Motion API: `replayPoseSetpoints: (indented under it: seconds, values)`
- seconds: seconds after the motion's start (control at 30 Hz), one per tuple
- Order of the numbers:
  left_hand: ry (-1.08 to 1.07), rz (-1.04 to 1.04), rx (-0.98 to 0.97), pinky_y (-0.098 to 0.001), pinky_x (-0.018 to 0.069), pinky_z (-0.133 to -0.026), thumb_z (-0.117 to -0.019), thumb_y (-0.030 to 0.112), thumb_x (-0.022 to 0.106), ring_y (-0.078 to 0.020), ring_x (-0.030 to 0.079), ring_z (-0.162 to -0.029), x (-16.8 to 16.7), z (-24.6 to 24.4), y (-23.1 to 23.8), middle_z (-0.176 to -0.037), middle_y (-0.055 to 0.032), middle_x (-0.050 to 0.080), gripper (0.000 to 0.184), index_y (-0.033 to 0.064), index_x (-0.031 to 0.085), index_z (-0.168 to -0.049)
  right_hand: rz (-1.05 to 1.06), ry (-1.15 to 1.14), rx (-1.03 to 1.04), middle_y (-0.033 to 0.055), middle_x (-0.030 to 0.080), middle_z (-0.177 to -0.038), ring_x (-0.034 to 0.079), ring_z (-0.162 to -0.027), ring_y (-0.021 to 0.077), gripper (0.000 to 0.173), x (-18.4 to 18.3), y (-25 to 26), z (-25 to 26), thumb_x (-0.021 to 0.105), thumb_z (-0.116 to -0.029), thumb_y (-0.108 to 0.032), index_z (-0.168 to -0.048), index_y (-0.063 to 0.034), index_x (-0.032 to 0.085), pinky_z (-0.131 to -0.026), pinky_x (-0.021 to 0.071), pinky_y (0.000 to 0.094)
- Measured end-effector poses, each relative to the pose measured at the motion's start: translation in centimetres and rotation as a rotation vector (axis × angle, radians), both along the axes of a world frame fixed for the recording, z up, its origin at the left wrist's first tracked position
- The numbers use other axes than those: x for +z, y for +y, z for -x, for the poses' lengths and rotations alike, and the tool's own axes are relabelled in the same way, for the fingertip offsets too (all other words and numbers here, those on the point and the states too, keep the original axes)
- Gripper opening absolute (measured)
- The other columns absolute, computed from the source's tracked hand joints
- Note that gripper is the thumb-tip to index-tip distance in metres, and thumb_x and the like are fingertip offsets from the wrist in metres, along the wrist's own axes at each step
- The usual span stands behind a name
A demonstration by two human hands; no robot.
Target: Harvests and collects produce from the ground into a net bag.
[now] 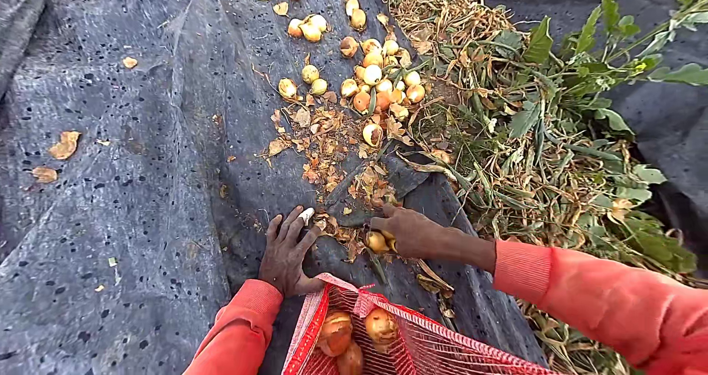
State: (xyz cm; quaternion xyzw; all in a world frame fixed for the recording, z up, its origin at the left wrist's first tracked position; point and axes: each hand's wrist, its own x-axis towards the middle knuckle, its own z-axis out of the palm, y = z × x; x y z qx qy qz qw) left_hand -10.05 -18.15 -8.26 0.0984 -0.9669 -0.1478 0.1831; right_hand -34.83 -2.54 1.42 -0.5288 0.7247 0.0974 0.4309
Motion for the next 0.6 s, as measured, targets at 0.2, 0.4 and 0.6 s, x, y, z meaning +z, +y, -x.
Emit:
replayPoseSetpoints:
  seconds: [0.2, 0.4, 0.6]
  values:
    - [-0.022, -0.02, -0.016, -0.0662, 0.0265, -0.114, -0.0629, 0.09, 0.043, -0.0414, 0.042, -0.144, -0.1, -0.1, -0.3, -0.139, -0.025, 0.059, 0.1, 0.0152, 0.07, -0.123, 0.489, -0.159, -0.145, 0.0138, 0.065, -0.084, 0.064, -0.081, 0.0305, 0.006, 0.8, -0.3, 1.6, 0.07, -0.0826, 0.001, -0.086, -0.0015, 0.066, -0.07, 0.0505, 0.0507]
    - [-0.039, -0.029, -0.023, -0.0656, 0.0226, -0.115, -0.0587, 0.087, 0.049, -0.0416, 0.039, -0.146, 0.2, -0.2, -0.1, -0.14, -0.025, 0.057, 0.1, 0.0159, 0.067, -0.127, -0.121, 0.055, 0.124, 0.02, 0.067, -0.11, 0.065, -0.106, 0.0422, 0.034, 1.6, -2.3, -2.4, 0.066, -0.0941, -0.011, -0.128, -0.0119, 0.064, -0.08, 0.0498, 0.0599]
    - [0.022, 0.013, 0.024, -0.0664, 0.0322, -0.11, -0.0658, 0.095, 0.035, -0.0403, 0.049, -0.139, 0.5, 0.1, -0.1, -0.136, -0.0214, 0.062, 0.101, 0.0216, 0.066, -0.127, 0.4, -0.362, -0.441, 0.0129, 0.07, -0.099, 0.067, -0.082, 0.0234, 0.026, 3.9, -4.3, 2.6, 0.065, -0.0926, 0.003, -0.116, -0.0068, 0.069, -0.074, 0.0568, 0.0413]
